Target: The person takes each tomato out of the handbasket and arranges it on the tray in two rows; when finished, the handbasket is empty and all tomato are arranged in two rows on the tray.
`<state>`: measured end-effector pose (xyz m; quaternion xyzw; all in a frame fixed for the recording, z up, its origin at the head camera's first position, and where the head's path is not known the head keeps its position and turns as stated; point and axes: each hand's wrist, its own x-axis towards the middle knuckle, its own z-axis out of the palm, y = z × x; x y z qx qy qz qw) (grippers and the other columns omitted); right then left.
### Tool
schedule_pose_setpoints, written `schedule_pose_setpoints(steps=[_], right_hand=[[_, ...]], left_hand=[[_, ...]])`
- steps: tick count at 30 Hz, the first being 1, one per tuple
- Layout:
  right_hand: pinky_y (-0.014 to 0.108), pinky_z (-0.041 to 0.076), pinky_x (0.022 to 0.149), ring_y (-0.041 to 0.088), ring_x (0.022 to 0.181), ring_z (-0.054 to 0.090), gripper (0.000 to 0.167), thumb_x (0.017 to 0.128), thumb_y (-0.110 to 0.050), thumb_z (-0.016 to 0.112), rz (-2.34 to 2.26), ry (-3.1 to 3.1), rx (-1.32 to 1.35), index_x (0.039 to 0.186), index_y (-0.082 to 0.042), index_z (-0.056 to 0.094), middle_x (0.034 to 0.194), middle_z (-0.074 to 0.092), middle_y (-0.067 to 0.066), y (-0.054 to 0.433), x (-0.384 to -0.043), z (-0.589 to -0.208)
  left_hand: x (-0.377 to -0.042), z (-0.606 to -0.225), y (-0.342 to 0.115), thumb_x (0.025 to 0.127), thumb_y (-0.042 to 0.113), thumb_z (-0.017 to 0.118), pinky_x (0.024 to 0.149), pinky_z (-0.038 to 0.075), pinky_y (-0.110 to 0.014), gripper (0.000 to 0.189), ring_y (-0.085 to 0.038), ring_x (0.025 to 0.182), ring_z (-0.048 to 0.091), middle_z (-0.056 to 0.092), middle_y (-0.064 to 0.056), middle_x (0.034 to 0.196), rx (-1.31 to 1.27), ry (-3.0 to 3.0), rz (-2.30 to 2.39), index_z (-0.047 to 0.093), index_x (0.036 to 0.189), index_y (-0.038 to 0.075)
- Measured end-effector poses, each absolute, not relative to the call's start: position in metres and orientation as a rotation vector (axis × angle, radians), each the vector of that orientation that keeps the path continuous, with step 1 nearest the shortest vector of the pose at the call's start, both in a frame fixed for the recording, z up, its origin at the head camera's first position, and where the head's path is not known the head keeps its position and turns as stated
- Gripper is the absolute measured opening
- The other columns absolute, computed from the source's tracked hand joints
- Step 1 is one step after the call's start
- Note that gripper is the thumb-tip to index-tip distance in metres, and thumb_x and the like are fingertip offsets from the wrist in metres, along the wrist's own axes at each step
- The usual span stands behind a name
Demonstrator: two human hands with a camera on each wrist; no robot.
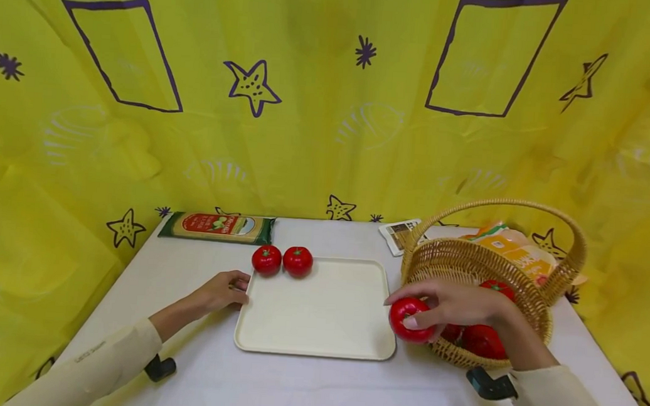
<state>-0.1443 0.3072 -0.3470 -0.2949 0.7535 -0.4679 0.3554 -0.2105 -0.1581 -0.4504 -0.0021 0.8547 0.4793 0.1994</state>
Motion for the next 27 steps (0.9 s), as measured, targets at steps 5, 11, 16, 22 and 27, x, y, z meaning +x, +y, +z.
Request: schedule_pose_setpoints(steps=[5, 11, 16, 22, 27], right_hand=[[0.038, 0.063, 0.077, 0.021, 0.099, 0.065, 0.043, 0.100, -0.008, 0.057, -1.184, 1.960, -0.785, 0.143, -0.009, 0.053, 0.126, 0.054, 0.024, 0.298, -0.146, -0.353], [0.036, 0.061, 0.083, 0.023, 0.111, 0.059, 0.039, 0.098, -0.013, 0.062, -1.167, 1.990, -0.759, 0.137, -0.010, 0.057, 0.127, 0.057, 0.020, 0.285, -0.149, -0.363], [0.033, 0.061, 0.086, 0.021, 0.109, 0.062, 0.045, 0.096, -0.013, 0.065, -1.168, 1.985, -0.806, 0.139, -0.005, 0.054, 0.125, 0.060, 0.018, 0.274, -0.154, -0.373], [0.033, 0.059, 0.089, 0.033, 0.115, 0.055, 0.061, 0.087, -0.018, 0.075, -1.160, 2.025, -0.770, 0.141, -0.004, 0.050, 0.129, 0.056, 0.016, 0.263, -0.160, -0.379], [0.032, 0.058, 0.090, 0.033, 0.118, 0.053, 0.067, 0.084, -0.018, 0.079, -1.150, 2.047, -0.771, 0.142, -0.005, 0.048, 0.132, 0.052, 0.016, 0.254, -0.163, -0.382]], left_hand=[[-0.210, -0.450, -0.158, 0.084, -0.002, 0.070, 0.076, 0.060, -0.029, 0.048, -0.020, 0.088, 0.060, 0.060, -0.015, 0.109, -0.018, 2.398, 1.320, 0.056, 0.130, -0.005], [-0.210, -0.450, -0.159, 0.084, -0.002, 0.070, 0.077, 0.061, -0.030, 0.049, -0.021, 0.089, 0.061, 0.060, -0.015, 0.110, -0.010, 2.394, 1.323, 0.055, 0.130, -0.006], [-0.211, -0.449, -0.158, 0.085, -0.001, 0.069, 0.078, 0.061, -0.030, 0.048, -0.021, 0.090, 0.061, 0.060, -0.015, 0.111, -0.027, 2.386, 1.325, 0.055, 0.131, -0.005], [-0.210, -0.448, -0.158, 0.085, -0.002, 0.069, 0.078, 0.061, -0.031, 0.048, -0.021, 0.090, 0.061, 0.060, -0.015, 0.111, -0.033, 2.375, 1.337, 0.055, 0.130, -0.005], [-0.210, -0.448, -0.158, 0.085, -0.001, 0.070, 0.078, 0.061, -0.031, 0.048, -0.021, 0.090, 0.061, 0.060, -0.015, 0.111, -0.040, 2.371, 1.335, 0.055, 0.131, -0.004]])
